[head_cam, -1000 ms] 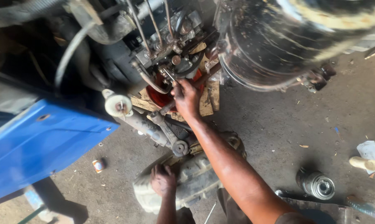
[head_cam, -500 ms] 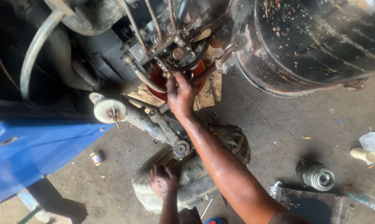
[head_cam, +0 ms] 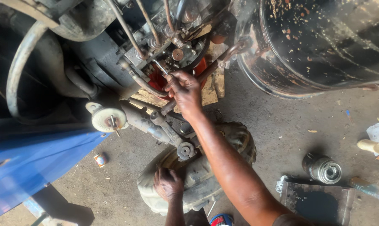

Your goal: The person works on a tractor engine, using a wrench to loosen and tighten bolts on the engine block. They also use their hands to adjust components and wipe away oil.

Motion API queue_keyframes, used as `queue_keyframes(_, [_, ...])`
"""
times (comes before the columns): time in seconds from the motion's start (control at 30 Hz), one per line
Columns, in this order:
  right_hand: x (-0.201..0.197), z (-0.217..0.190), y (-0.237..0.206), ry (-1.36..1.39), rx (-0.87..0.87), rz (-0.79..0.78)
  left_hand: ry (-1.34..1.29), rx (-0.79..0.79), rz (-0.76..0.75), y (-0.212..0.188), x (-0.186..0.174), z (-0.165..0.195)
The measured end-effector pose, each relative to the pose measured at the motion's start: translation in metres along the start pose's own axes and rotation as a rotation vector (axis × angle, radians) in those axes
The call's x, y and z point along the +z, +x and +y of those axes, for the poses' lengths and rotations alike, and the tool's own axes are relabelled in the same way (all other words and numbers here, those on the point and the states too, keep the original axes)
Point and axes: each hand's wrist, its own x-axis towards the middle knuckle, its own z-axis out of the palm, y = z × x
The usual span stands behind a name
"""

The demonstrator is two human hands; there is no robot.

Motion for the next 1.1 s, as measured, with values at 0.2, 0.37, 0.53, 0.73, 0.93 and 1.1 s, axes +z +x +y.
queue_keyframes(0.2, [0.002,-0.030,-0.003,0.367,0.416,0.055,-0.105,0.133,0.167,-0.001,-0.005,0.004])
queue_keyframes(0.37, [-0.002,-0.031,0.002,0.410,0.439,-0.017,-0.067,0.113,0.115,-0.003,-0.003,0.002])
queue_keyframes(0.53, [-0.006,-0.011,0.001,0.145,0.253,-0.043,-0.015,0.072,0.060,0.000,0.007,-0.005])
queue_keyframes(0.73, [-0.002,0.029,0.008,-0.471,-0.398,0.040,-0.038,0.087,0.091,0.000,0.003,-0.003])
queue_keyframes(0.93, [-0.009,0.051,0.013,-0.898,-0.698,0.054,-0.059,0.142,0.120,-0.001,0.001,0.000])
queue_keyframes(1.1, [-0.006,0.048,0.009,-0.607,-0.525,0.050,-0.074,0.112,0.115,0.000,-0.004,0.006])
